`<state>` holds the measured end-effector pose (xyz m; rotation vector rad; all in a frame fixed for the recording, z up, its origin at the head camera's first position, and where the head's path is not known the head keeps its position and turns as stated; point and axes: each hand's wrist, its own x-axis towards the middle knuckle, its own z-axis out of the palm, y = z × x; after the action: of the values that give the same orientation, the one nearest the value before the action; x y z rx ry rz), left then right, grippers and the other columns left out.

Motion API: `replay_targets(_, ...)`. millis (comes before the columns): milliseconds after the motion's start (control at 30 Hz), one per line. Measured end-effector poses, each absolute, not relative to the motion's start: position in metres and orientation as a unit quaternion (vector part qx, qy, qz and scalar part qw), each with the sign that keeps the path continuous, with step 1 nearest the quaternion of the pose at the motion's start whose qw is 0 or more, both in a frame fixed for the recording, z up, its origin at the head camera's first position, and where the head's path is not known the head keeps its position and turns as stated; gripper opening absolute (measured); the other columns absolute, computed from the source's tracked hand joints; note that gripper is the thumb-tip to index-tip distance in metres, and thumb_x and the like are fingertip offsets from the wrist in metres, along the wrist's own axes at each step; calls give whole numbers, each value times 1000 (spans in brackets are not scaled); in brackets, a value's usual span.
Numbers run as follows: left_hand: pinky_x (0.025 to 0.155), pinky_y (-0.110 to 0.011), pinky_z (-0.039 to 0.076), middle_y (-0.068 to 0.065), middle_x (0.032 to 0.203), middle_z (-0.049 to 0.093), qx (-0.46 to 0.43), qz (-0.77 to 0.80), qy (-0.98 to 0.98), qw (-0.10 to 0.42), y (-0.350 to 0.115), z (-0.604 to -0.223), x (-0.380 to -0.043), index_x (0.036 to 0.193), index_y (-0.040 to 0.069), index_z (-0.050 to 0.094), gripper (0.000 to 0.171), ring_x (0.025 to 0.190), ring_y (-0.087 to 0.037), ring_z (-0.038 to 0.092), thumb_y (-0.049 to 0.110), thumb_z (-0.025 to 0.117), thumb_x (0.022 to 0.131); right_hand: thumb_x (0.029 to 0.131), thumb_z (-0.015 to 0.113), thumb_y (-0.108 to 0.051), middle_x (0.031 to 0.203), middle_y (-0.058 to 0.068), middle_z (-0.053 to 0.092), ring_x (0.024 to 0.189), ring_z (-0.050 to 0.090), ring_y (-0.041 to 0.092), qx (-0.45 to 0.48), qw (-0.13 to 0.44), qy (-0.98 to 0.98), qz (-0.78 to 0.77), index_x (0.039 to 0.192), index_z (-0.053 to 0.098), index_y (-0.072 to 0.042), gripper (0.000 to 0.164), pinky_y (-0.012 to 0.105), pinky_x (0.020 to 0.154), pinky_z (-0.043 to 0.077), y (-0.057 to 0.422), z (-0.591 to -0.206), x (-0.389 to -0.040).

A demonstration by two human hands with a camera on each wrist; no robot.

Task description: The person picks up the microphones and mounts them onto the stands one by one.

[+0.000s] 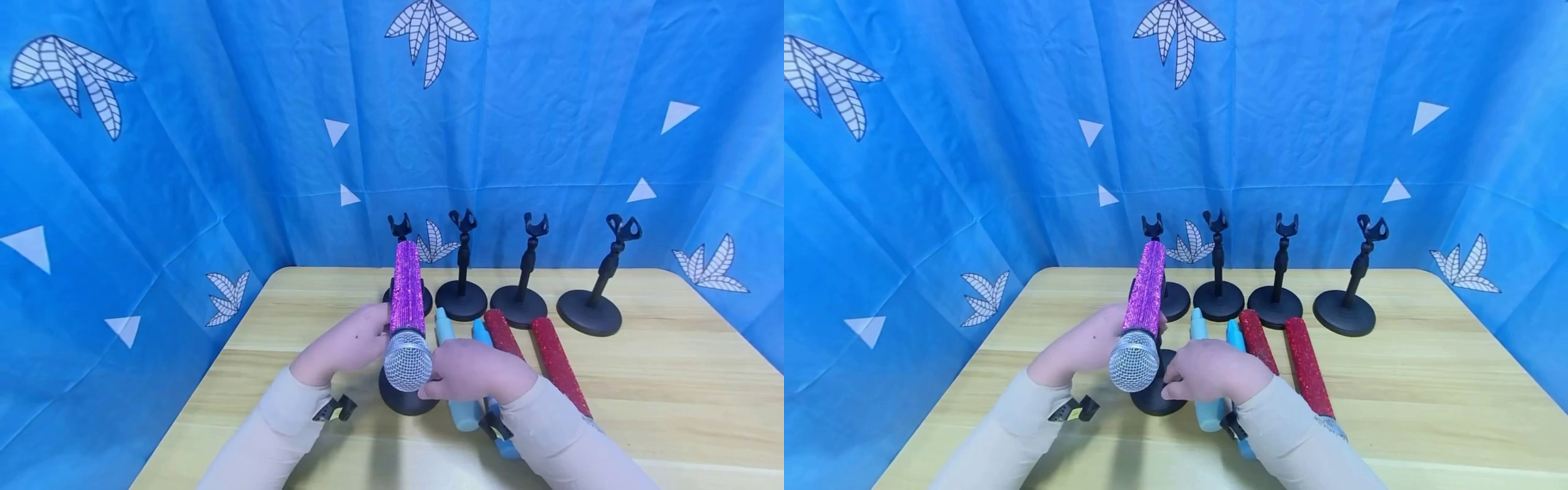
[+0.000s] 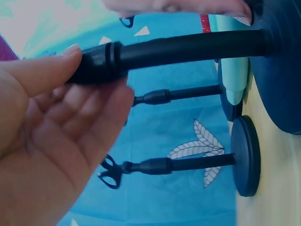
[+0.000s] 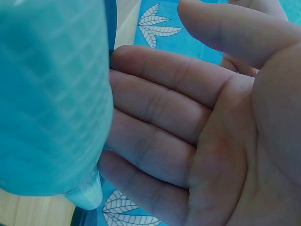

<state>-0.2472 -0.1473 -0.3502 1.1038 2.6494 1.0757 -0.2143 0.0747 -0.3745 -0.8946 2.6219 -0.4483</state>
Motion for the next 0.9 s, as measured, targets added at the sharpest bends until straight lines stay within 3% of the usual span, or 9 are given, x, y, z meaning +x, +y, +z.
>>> replay_targets(167,101,-35,48,0,120,69,371,343,860,64,-150,-351,-251,126,8,65,33,113,-13,63,-2,58,95,91,73,-43,56,-7,43,50,45,8,-317,165,919,-165,71,61,-26,29,25,51,37,75,-376,-214)
replay_targets(667,97,-34,50,3,115,70,352,361,862,45,-146,-354,-249,122,10,67,36,106,-9,65,-4,60,91,92,71,-46,53,-7,40,48,41,9,-311,168,923,-151,64,58,-23,38,26,49,32,74,-374,-215)
replay_targets(900,93,-37,52,5,106,71,349,375,858,20,-144,-355,-249,114,12,71,24,96,-10,64,6,53,99,92,72,-46,54,-8,39,48,40,8,-305,170,925,-150,64,58,-23,39,26,49,32,75,-374,-213)
